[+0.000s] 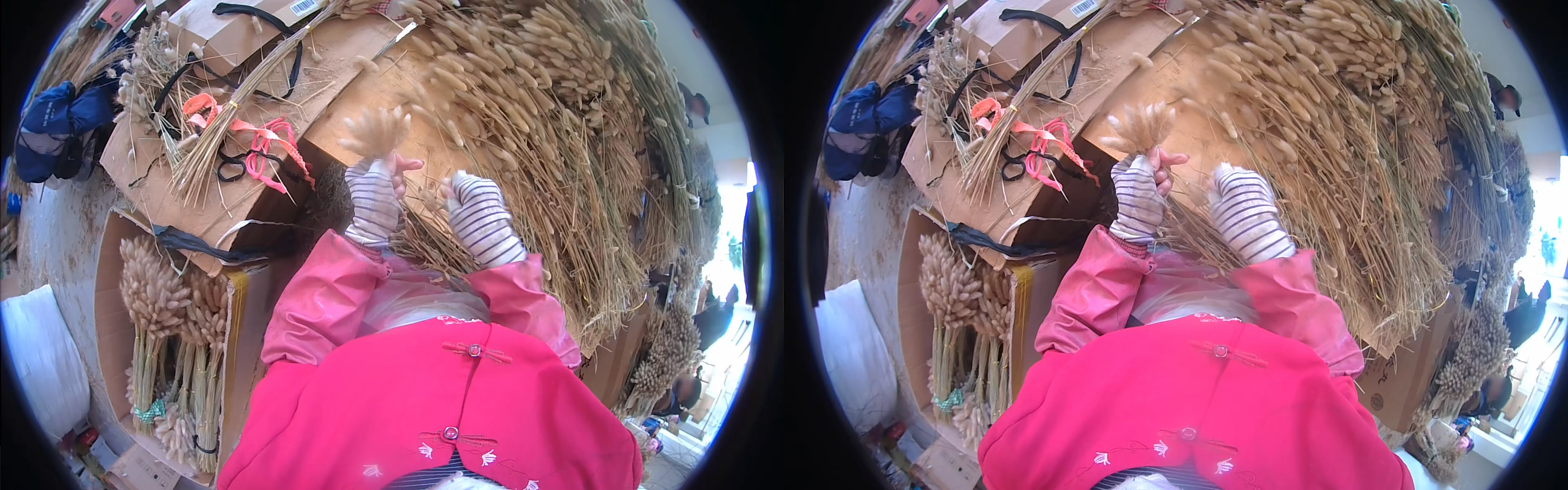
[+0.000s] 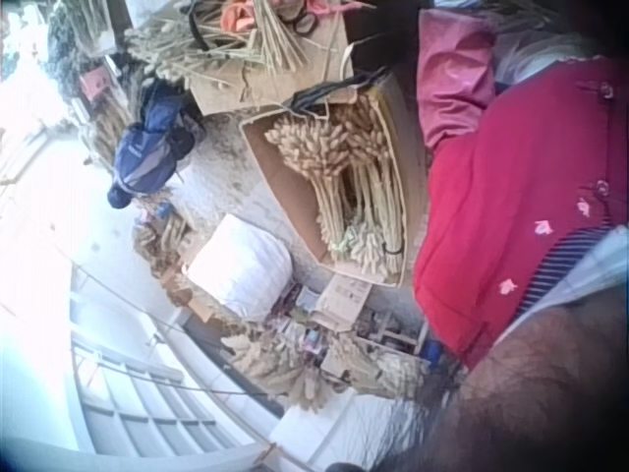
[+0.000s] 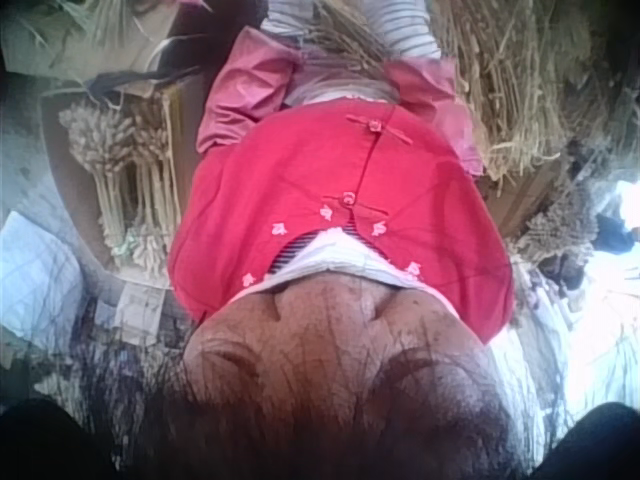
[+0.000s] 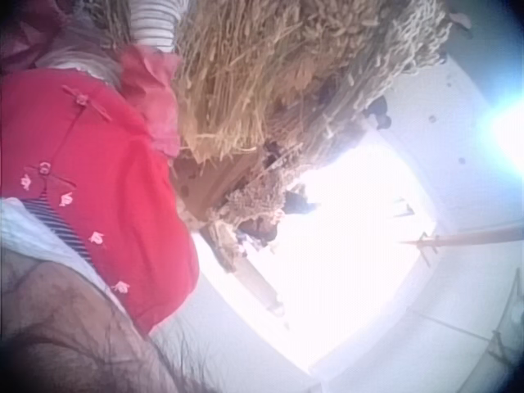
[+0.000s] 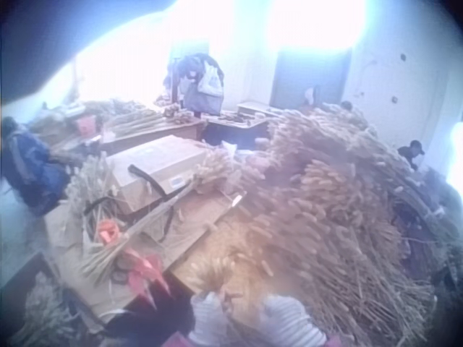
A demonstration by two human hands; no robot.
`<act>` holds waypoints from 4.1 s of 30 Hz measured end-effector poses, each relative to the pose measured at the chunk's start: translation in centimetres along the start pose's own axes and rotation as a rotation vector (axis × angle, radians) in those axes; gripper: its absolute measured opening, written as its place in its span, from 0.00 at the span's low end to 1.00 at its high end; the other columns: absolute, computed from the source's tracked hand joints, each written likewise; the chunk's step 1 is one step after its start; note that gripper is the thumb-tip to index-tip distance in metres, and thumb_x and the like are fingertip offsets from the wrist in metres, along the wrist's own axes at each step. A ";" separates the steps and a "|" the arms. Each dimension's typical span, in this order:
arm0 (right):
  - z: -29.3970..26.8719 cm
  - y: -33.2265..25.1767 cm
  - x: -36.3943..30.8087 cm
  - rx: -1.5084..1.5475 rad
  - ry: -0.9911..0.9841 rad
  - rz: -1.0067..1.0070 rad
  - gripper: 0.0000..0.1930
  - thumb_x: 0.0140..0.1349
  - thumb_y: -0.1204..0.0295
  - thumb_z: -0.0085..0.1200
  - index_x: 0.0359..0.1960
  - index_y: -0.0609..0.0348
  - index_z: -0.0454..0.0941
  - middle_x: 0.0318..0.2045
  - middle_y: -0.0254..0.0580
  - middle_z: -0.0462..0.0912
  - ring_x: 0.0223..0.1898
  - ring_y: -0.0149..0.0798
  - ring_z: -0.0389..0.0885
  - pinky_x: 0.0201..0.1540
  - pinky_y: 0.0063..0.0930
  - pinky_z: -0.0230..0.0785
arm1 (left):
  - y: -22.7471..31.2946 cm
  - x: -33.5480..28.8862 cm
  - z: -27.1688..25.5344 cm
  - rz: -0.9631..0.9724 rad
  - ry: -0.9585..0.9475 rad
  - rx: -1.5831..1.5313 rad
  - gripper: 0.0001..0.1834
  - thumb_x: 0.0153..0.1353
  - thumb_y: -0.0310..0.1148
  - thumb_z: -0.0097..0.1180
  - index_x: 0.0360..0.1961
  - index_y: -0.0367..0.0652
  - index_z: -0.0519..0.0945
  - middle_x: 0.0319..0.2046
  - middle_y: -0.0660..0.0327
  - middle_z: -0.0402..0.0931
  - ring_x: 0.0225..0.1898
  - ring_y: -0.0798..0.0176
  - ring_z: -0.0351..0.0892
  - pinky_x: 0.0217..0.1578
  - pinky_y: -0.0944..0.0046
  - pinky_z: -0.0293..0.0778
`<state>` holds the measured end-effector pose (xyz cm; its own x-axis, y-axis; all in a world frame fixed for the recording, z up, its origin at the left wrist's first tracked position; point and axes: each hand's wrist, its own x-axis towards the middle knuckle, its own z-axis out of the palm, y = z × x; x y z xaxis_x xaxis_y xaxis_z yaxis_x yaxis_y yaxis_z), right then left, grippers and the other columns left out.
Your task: The person gathers dried wheat stalks from a large pile, aligns them into a neat bundle, and ties the bundle with a rubber band. The person repeats this process multiple times, placing the finished bundles into a cardboard box.
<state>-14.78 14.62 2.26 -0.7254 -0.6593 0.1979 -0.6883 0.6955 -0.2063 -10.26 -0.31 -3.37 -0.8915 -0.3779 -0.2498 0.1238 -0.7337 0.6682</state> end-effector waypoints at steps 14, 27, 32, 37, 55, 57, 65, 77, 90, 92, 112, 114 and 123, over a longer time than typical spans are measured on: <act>-1.1 -1.5 0.8 0.302 0.060 -0.065 0.07 0.50 0.72 0.58 0.25 0.61 0.74 0.22 0.50 0.74 0.26 0.52 0.74 0.29 0.38 0.66 | 0.4 -0.5 0.9 0.003 0.029 0.008 0.11 0.62 0.34 0.51 0.25 0.39 0.72 0.28 0.45 0.78 0.13 0.76 0.56 0.13 0.77 0.55; -7.0 8.3 -2.1 -0.525 -0.732 0.844 0.18 0.53 0.58 0.58 0.40 0.57 0.80 0.41 0.50 0.81 0.44 0.47 0.80 0.44 0.39 0.74 | 0.2 0.4 -0.5 -0.056 -0.030 -0.039 0.11 0.62 0.34 0.52 0.25 0.38 0.74 0.23 0.51 0.75 0.19 0.72 0.68 0.14 0.76 0.57; -7.5 7.4 -2.6 -0.449 -0.430 0.757 0.15 0.54 0.60 0.56 0.36 0.58 0.79 0.33 0.51 0.81 0.39 0.49 0.80 0.42 0.39 0.72 | 0.2 0.4 -0.5 -0.075 -0.023 0.005 0.12 0.62 0.35 0.52 0.26 0.37 0.73 0.26 0.48 0.76 0.16 0.75 0.61 0.14 0.76 0.57; -3.6 -1.1 -0.7 0.259 -0.129 -0.184 0.10 0.47 0.73 0.56 0.34 0.55 0.76 0.29 0.47 0.77 0.32 0.50 0.78 0.36 0.39 0.71 | 0.0 0.2 0.5 -0.012 0.021 -0.046 0.11 0.63 0.35 0.49 0.28 0.37 0.71 0.28 0.45 0.76 0.15 0.76 0.58 0.14 0.76 0.57; -2.1 -3.2 -3.2 0.157 -0.387 -0.159 0.04 0.45 0.75 0.55 0.24 0.58 0.73 0.21 0.45 0.75 0.25 0.49 0.76 0.33 0.38 0.71 | 0.0 0.2 0.0 -0.088 0.138 -0.073 0.10 0.63 0.33 0.48 0.28 0.38 0.71 0.24 0.56 0.72 0.16 0.75 0.57 0.15 0.75 0.57; -3.3 -2.6 -4.9 0.082 -0.740 -0.143 0.05 0.47 0.74 0.56 0.27 0.59 0.76 0.22 0.46 0.77 0.26 0.47 0.78 0.38 0.35 0.73 | -0.4 0.6 -0.6 -0.100 0.135 -0.105 0.09 0.63 0.33 0.49 0.28 0.39 0.71 0.24 0.56 0.72 0.16 0.75 0.59 0.14 0.75 0.57; -10.5 1.0 -10.3 0.488 -0.727 0.385 0.17 0.54 0.68 0.59 0.43 0.66 0.78 0.26 0.47 0.83 0.29 0.33 0.81 0.41 0.27 0.72 | -1.7 1.7 -2.0 -0.083 0.094 -0.016 0.10 0.63 0.35 0.49 0.28 0.40 0.72 0.25 0.57 0.74 0.18 0.72 0.63 0.17 0.73 0.61; -3.5 1.1 -7.0 0.349 -0.169 0.125 0.06 0.50 0.73 0.59 0.24 0.63 0.76 0.17 0.47 0.72 0.19 0.45 0.72 0.24 0.35 0.62 | -0.2 0.5 -0.1 -0.096 0.157 -0.003 0.10 0.63 0.35 0.51 0.29 0.42 0.70 0.20 0.65 0.66 0.16 0.74 0.60 0.14 0.75 0.55; -6.0 -5.7 5.8 1.104 -0.140 0.155 0.06 0.56 0.76 0.55 0.24 0.66 0.78 0.15 0.35 0.76 0.15 0.23 0.68 0.19 0.19 0.61 | 3.6 -2.7 3.7 0.005 -0.079 -0.073 0.04 0.53 0.33 0.55 0.25 0.47 0.75 0.20 0.69 0.71 0.16 0.76 0.66 0.13 0.76 0.59; -5.9 -6.0 6.4 1.134 -0.114 0.244 0.05 0.56 0.77 0.54 0.25 0.66 0.79 0.18 0.34 0.79 0.16 0.21 0.70 0.19 0.15 0.63 | 3.7 -2.7 3.8 -0.022 -0.066 -0.127 0.05 0.54 0.34 0.57 0.26 0.46 0.76 0.20 0.69 0.71 0.16 0.77 0.64 0.13 0.76 0.58; -2.6 -4.5 6.6 0.226 0.380 0.107 0.07 0.50 0.67 0.55 0.23 0.57 0.74 0.20 0.47 0.77 0.25 0.51 0.76 0.29 0.41 0.68 | 3.0 -2.5 3.8 0.148 -0.128 0.125 0.10 0.58 0.32 0.52 0.23 0.38 0.77 0.15 0.65 0.71 0.13 0.78 0.60 0.13 0.77 0.52; -2.4 -4.5 6.5 0.223 0.370 0.067 0.07 0.51 0.67 0.54 0.24 0.57 0.73 0.21 0.47 0.76 0.25 0.50 0.76 0.30 0.41 0.67 | 3.0 -2.5 3.6 0.231 -0.156 0.179 0.09 0.57 0.32 0.53 0.23 0.39 0.77 0.16 0.65 0.71 0.13 0.77 0.62 0.13 0.77 0.54; -1.0 -1.3 5.0 0.046 0.154 0.177 0.12 0.59 0.63 0.52 0.26 0.58 0.74 0.17 0.48 0.76 0.21 0.51 0.75 0.27 0.40 0.67 | 0.3 -0.2 -0.6 -0.069 0.235 -0.114 0.10 0.64 0.40 0.48 0.30 0.46 0.70 0.23 0.66 0.70 0.18 0.73 0.63 0.16 0.74 0.57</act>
<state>-17.52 10.75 4.46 -0.8286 -0.4743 0.2975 -0.5521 0.7803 -0.2937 -9.79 -0.75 -3.53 -0.7754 -0.4357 -0.4570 0.1264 -0.8162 0.5638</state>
